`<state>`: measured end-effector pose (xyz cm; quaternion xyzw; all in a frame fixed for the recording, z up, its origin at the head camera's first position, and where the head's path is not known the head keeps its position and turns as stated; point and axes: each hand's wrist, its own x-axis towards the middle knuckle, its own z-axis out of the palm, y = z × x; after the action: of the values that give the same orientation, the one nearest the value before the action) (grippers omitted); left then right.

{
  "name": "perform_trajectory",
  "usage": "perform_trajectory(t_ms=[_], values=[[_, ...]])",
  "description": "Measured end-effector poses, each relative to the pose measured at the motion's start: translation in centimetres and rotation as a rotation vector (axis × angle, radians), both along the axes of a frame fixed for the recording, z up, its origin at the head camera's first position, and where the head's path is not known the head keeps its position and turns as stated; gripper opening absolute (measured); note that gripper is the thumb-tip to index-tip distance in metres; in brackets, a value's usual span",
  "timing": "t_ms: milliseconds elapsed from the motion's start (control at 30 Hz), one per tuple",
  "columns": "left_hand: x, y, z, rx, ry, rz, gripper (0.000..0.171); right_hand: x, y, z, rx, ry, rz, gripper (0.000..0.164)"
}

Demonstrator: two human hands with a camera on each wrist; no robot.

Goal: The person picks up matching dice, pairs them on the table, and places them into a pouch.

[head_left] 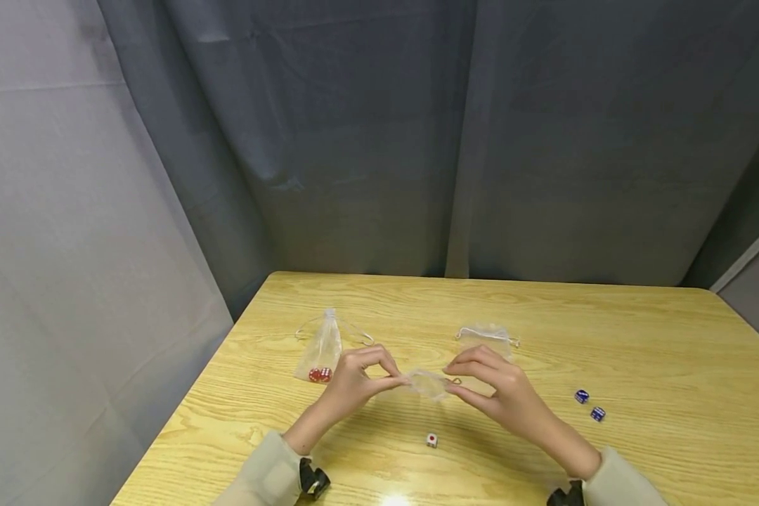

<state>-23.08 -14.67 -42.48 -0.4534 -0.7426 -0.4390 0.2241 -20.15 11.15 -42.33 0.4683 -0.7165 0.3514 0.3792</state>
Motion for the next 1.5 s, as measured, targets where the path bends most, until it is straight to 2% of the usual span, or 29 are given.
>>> perform_trajectory(t_ms=[233,367,500,567,667,800,1033,1133,1500], values=[[0.0,-0.5,-0.1,0.010,-0.024,0.061,0.010,0.2,1.4,-0.9,0.008,-0.092,-0.044,0.018],[-0.1,-0.6,-0.1,0.024,-0.054,0.092,0.009,0.1,1.5,-1.1,0.001,-0.073,-0.035,0.017],[-0.2,-0.6,0.0,0.034,-0.105,0.120,0.009,0.3,1.0,-1.0,0.031,-0.031,0.021,0.017],[-0.2,-0.6,0.1,0.034,-0.119,0.133,0.010,0.5,0.6,-1.0,0.080,-0.036,0.066,0.018],[-0.1,-0.5,0.3,0.036,-0.139,0.138,0.010,0.9,0.0,-1.1,0.188,-0.059,0.117,0.029],[-0.1,-0.4,0.4,0.037,-0.161,0.138,0.010,1.2,-0.5,-1.2,0.351,-0.067,0.143,0.030],[0.1,0.0,0.5,0.036,-0.187,0.144,0.010,1.2,-0.9,-1.9,0.557,-0.012,0.086,0.020],[0.2,0.2,0.5,0.032,-0.181,0.142,0.010,1.3,-0.9,-2.2,0.615,-0.033,0.062,0.020],[0.2,0.8,0.4,0.046,-0.134,0.116,0.009,1.5,-0.9,-2.5,0.709,-0.055,-0.001,0.014]])
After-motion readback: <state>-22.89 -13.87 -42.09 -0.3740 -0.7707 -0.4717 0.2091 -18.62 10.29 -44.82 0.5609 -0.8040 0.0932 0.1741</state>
